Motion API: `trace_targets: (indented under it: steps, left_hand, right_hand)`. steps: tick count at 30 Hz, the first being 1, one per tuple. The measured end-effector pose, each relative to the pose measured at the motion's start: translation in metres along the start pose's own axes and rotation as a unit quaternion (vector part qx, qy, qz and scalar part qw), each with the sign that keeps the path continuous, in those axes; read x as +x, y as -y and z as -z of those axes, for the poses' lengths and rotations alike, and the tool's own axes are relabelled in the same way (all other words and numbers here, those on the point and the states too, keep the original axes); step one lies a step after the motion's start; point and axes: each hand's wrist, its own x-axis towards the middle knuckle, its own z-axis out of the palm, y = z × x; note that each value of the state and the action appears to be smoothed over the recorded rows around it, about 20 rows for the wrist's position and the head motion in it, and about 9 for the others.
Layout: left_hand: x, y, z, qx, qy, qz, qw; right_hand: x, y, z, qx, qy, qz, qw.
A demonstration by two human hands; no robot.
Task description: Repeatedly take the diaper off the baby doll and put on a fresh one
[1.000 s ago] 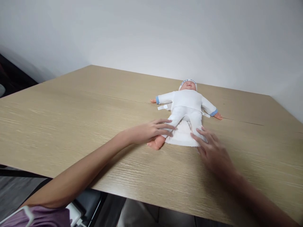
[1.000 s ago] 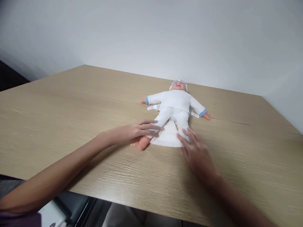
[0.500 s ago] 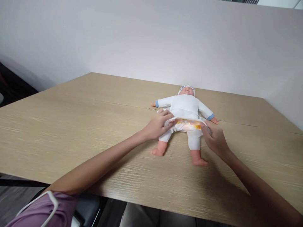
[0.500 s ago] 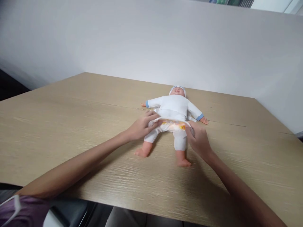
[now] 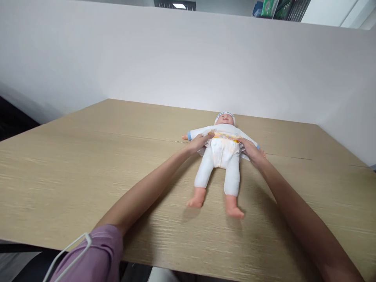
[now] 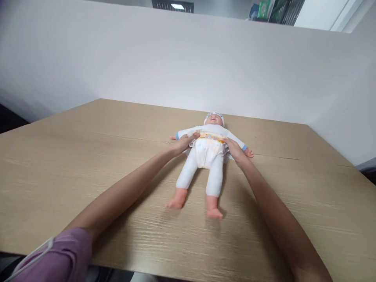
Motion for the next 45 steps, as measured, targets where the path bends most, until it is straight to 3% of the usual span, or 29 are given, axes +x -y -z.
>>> trace_targets:
  steps: [5,8,13,16,19,23,27,31,36,38,42,45]
  left_hand:
    - [-0.042,0.007,0.006,-0.001,0.054,0.034,0.998]
    - [-0.055,0.007,0.007,0.025,0.032,0.026,0.999]
    - [-0.052,-0.006,0.013,0.046,-0.07,-0.035,0.996]
    - [-0.055,-0.021,0.012,0.091,-0.1,-0.096,0.986]
    - [-0.064,-0.037,-0.005,0.189,-0.104,-0.219,0.952]
    - [-0.066,-0.05,-0.043,0.32,-0.017,-0.359,0.877]
    - [-0.053,-0.047,-0.073,0.445,0.075,-0.362,0.815]
    - [-0.048,-0.039,-0.081,0.525,0.091,-0.326,0.781]
    - [-0.053,-0.038,-0.081,0.535,0.076,-0.304,0.785]
    - [-0.054,-0.039,-0.081,0.53,0.073,-0.297,0.791]
    - [-0.052,-0.039,-0.08,0.505,0.08,-0.296,0.807]
    - [-0.052,-0.039,-0.078,0.477,0.08,-0.284,0.828]
  right_hand:
    - [-0.041,-0.011,0.014,0.02,0.059,-0.049,0.997]
    - [-0.052,-0.013,0.019,0.005,0.078,-0.035,0.996]
    - [-0.06,-0.02,0.034,-0.029,-0.065,0.021,0.997]
    - [-0.076,-0.029,0.049,-0.094,-0.103,0.033,0.99]
    - [-0.093,-0.04,0.058,-0.238,-0.115,0.074,0.962]
    - [-0.102,-0.052,0.059,-0.324,-0.093,0.113,0.935]
    - [-0.101,-0.053,0.061,-0.35,-0.077,0.104,0.928]
    - [-0.104,-0.05,0.065,-0.36,-0.053,0.044,0.93]
    - [-0.108,-0.043,0.064,-0.358,-0.03,-0.021,0.933]
    - [-0.107,-0.034,0.065,-0.321,0.018,-0.047,0.946]
    - [-0.096,0.001,0.074,-0.226,0.147,-0.075,0.96]
    - [-0.081,0.031,0.074,-0.205,0.154,-0.063,0.965]
